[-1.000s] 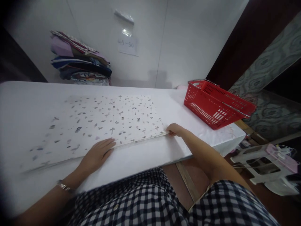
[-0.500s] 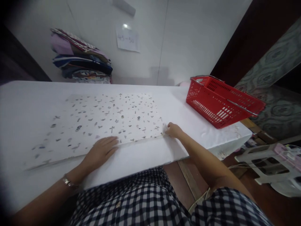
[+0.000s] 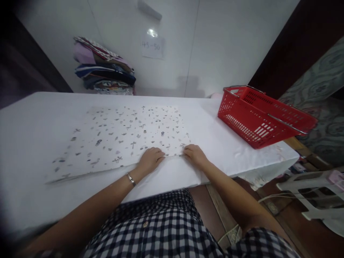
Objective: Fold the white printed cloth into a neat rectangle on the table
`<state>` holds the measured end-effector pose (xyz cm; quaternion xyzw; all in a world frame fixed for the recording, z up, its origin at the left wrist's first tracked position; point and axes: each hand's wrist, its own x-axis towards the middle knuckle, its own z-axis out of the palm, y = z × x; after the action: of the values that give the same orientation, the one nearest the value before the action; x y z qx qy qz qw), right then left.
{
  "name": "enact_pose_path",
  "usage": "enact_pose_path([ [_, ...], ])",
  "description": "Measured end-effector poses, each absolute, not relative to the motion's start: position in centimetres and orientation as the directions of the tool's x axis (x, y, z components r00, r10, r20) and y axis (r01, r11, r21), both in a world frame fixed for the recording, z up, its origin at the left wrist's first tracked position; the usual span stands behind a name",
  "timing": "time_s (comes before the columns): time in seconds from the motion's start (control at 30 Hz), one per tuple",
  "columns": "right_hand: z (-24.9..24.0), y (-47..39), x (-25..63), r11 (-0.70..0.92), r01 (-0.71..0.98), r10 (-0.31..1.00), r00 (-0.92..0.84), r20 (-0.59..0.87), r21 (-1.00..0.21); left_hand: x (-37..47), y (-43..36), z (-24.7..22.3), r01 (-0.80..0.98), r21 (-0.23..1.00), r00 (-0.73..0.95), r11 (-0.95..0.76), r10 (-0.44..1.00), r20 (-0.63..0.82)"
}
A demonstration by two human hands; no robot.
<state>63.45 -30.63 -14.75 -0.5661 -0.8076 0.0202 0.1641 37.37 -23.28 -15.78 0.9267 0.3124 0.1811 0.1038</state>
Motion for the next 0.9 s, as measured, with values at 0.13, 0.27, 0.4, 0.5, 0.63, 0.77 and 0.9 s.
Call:
enact_pose_path([
  [0.13,-15.5,-30.2,63.4,0.328,0.908,0.931,-0.264,0.254,-0.261,37.2,-23.4,-16.2,0.534,0.34,0.707,-0.774,0.63,0.321],
  [0.27,-16.2,-30.3,63.4,0.289,0.913,0.926,-0.191,0.325,-0.287,37.3,-23.5,-16.4,0.557,0.343,0.689,-0.756,0.651,0.318],
  [0.4,-16.7,-30.7,63.1,0.248,0.918,0.914,-0.116,0.389,-0.308,37.5,-23.7,-16.5,0.575,0.318,0.674,-0.754,0.657,0.338],
  [0.5,-16.7,-30.7,63.0,0.218,0.918,0.909,-0.066,0.412,-0.332,37.5,-23.8,-16.6,0.576,0.309,0.663,-0.757,0.654,0.365],
  [0.63,-16.4,-30.4,63.3,0.199,0.922,0.925,-0.064,0.374,-0.332,37.5,-23.9,-16.6,0.58,0.285,0.663,-0.763,0.646,0.378],
  [0.77,-16.1,-30.2,63.3,0.189,0.941,0.935,-0.085,0.344,-0.281,37.5,-23.9,-16.6,0.585,0.266,0.665,-0.766,0.641,0.383],
  [0.9,-16.1,-30.4,63.1,0.192,0.949,0.952,-0.119,0.282,-0.25,37.6,-24.1,-16.5,0.581,0.213,0.699,-0.785,0.616,0.362],
])
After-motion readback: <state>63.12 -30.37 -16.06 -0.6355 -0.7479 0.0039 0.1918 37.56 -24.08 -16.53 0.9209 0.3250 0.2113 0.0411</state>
